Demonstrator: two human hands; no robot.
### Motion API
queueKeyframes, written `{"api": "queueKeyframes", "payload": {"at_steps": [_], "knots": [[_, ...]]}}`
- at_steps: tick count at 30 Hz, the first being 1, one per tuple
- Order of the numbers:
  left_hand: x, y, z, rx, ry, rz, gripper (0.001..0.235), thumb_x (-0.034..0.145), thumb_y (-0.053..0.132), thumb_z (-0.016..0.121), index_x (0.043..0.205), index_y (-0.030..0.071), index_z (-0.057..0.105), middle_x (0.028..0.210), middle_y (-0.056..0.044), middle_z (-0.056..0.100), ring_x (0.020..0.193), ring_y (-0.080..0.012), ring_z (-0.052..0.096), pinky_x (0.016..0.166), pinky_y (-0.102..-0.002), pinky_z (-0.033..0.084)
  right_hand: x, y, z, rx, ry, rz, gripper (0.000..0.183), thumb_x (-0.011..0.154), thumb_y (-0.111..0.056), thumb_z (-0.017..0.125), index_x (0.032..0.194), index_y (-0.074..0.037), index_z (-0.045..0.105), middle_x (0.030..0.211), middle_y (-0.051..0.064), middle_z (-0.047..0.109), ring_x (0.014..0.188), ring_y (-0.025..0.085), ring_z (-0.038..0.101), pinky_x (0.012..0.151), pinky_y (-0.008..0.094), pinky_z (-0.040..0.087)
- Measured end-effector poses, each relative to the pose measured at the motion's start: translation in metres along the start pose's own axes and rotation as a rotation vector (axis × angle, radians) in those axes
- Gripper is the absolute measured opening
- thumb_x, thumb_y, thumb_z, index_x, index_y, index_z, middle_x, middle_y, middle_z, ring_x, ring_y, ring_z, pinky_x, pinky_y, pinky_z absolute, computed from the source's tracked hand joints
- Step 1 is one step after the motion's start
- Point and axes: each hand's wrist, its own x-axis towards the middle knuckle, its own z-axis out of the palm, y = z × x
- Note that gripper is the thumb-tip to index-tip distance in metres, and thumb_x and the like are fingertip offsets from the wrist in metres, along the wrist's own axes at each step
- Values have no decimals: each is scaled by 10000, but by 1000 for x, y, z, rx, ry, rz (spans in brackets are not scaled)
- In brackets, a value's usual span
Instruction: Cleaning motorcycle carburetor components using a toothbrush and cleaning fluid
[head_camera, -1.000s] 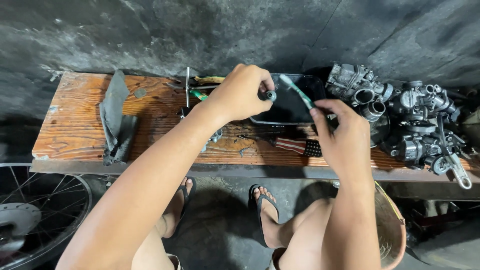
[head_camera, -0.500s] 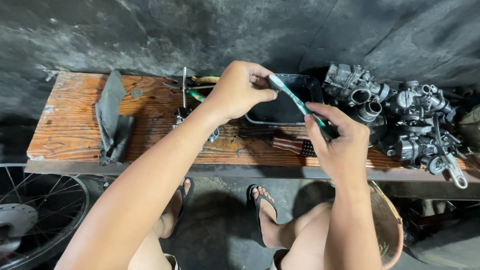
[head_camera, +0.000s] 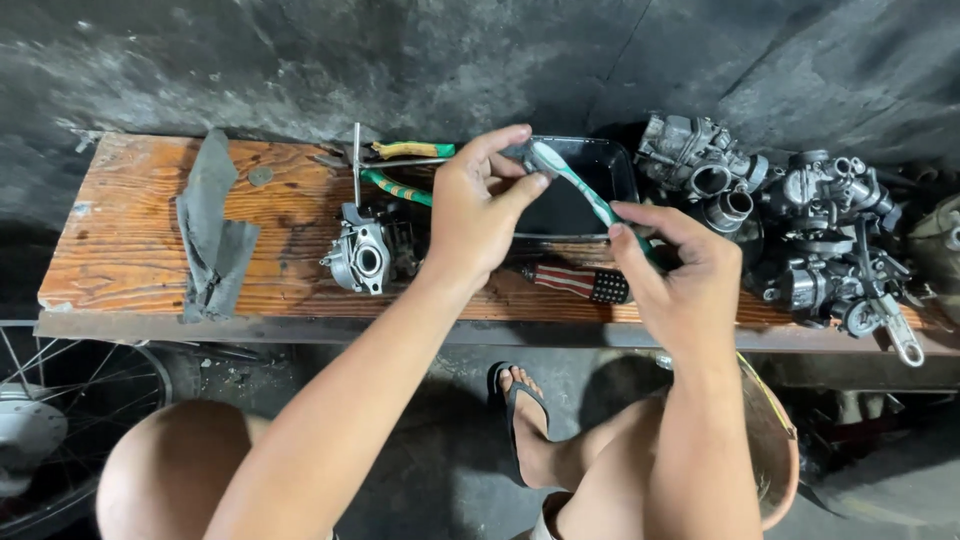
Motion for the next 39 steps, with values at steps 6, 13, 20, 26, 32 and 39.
{"api": "queueKeyframes", "payload": {"at_steps": [6, 13, 20, 26, 32, 39], "knots": [[-9, -5, 7, -20, -17, 22, 460, 875, 35, 790, 1304, 121, 648, 867, -79, 634, 869, -207, 772, 771, -318, 661, 1, -1, 2, -15, 8, -42, 152, 982, -11, 714, 1098, -51, 805, 757, 165, 711, 758, 157, 634, 621, 345, 502], [-9, -6, 6, 60, -10, 59, 457, 879, 13, 768, 1302, 115, 630, 860, -80, 622, 915, -231, 774, 801, -343, 668, 1, 7, -1, 38, -12, -5, 115, 984, -44, 736, 1081, -62, 796, 759, 112, 728, 789, 147, 686, 698, 340, 531], [-10, -8, 4, 75, 23, 163, 365, 889, 12, 746, 1245, 73, 689, 866, -93, 642, 900, -256, 775, 765, -315, 675, 10, 14, 7, -216, 4, -106, 101, 955, -73, 788, 1050, -95, 813, 922, 155, 732, 900, 372, 722, 707, 427, 554], [-12, -4, 6, 105, 27, 210, 322, 875, 38, 768, 1187, 114, 749, 973, -80, 641, 960, -259, 765, 844, -322, 670, 13, 3, 20, -363, -103, -22, 111, 895, -147, 797, 999, -113, 820, 878, 117, 720, 840, 370, 713, 696, 482, 572], [-15, 1, 10, 144, 58, 199, 349, 867, 22, 746, 1188, 158, 764, 1057, -105, 666, 987, -295, 755, 868, -326, 669, 15, 3, 19, -283, -78, -47, 115, 986, -129, 741, 1059, -62, 800, 895, 166, 719, 899, 436, 704, 722, 478, 566], [-18, 7, 9, 55, 90, 153, 402, 886, -49, 670, 1263, 85, 709, 1031, -162, 754, 934, -261, 771, 820, -312, 676, 13, -1, 18, -202, -19, 29, 138, 1097, -155, 639, 1151, -83, 743, 828, 106, 743, 637, 246, 697, 648, 391, 534]]}}
